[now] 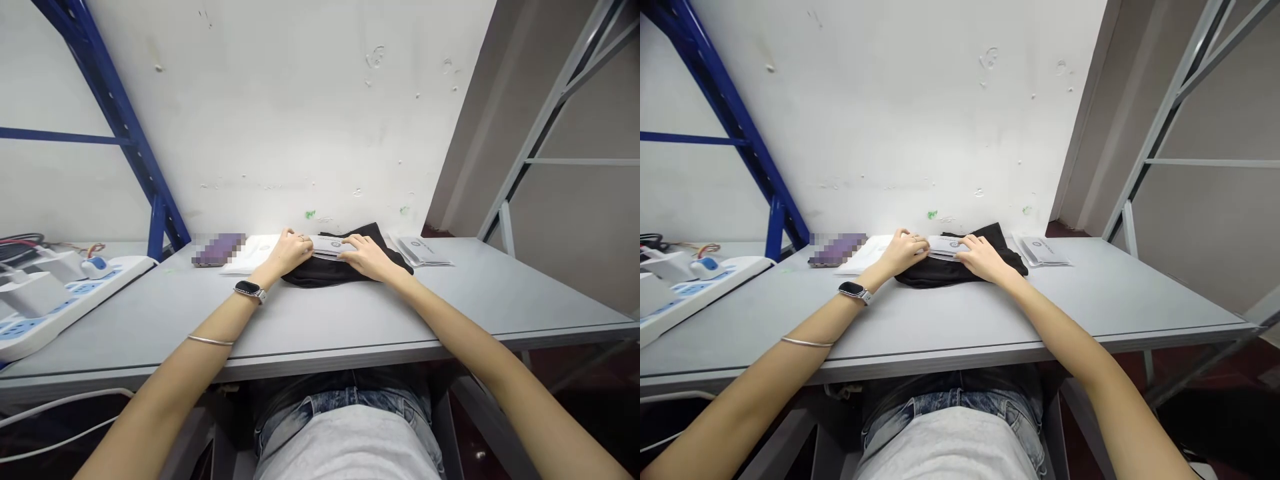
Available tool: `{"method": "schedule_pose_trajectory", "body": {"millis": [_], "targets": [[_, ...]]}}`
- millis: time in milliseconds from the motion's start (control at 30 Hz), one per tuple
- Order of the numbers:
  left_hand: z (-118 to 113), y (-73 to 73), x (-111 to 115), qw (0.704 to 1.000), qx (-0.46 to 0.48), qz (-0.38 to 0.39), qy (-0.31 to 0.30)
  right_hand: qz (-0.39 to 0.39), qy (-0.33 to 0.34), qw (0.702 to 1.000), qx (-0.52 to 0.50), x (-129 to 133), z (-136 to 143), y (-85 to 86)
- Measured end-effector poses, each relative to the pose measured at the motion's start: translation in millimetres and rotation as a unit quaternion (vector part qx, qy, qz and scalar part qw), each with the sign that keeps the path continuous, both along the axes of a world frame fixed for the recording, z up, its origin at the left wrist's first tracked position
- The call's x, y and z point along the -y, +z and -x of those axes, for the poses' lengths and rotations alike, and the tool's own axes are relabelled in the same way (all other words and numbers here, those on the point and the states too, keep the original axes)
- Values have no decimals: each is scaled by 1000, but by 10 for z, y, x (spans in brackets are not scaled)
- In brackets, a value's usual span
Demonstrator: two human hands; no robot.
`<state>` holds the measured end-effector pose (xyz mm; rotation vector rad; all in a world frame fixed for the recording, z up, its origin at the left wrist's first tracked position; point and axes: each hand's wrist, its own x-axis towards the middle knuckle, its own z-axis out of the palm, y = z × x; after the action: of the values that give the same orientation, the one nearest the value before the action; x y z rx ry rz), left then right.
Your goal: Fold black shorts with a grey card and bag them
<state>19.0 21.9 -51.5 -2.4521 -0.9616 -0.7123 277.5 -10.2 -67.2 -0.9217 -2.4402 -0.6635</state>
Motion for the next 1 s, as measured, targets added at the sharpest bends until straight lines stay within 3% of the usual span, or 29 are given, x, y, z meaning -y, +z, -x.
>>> {"method": "schedule_pose_trajectory", "body": {"millis": [200, 367, 500, 633, 733, 833, 900, 1000], "targets": [[-197, 66, 197, 997, 50, -50, -33, -80, -49, 996, -6, -49, 131, -75], [-396, 72, 366, 995, 51, -57, -60, -71, -99, 992, 14, -85, 212, -130], [-412, 88, 378, 996, 64, -14, -64, -49, -121, 991, -17, -142, 166, -135], [-206, 120, 216, 978, 195, 69, 39, -68, -90, 990, -86, -131, 60, -65], [-17, 137, 107, 930, 281, 218, 96, -104, -68, 985, -122, -97, 23, -28], [82, 138, 87, 850, 306, 421, 78, -138, -50, 980, -135, -74, 26, -26], [102, 136, 93, 815, 302, 493, 43, -144, -40, 980, -131, -62, 29, -24], [152, 150, 64, 821, 321, 471, 32, -133, -44, 982, -123, -39, 7, 7]]}}
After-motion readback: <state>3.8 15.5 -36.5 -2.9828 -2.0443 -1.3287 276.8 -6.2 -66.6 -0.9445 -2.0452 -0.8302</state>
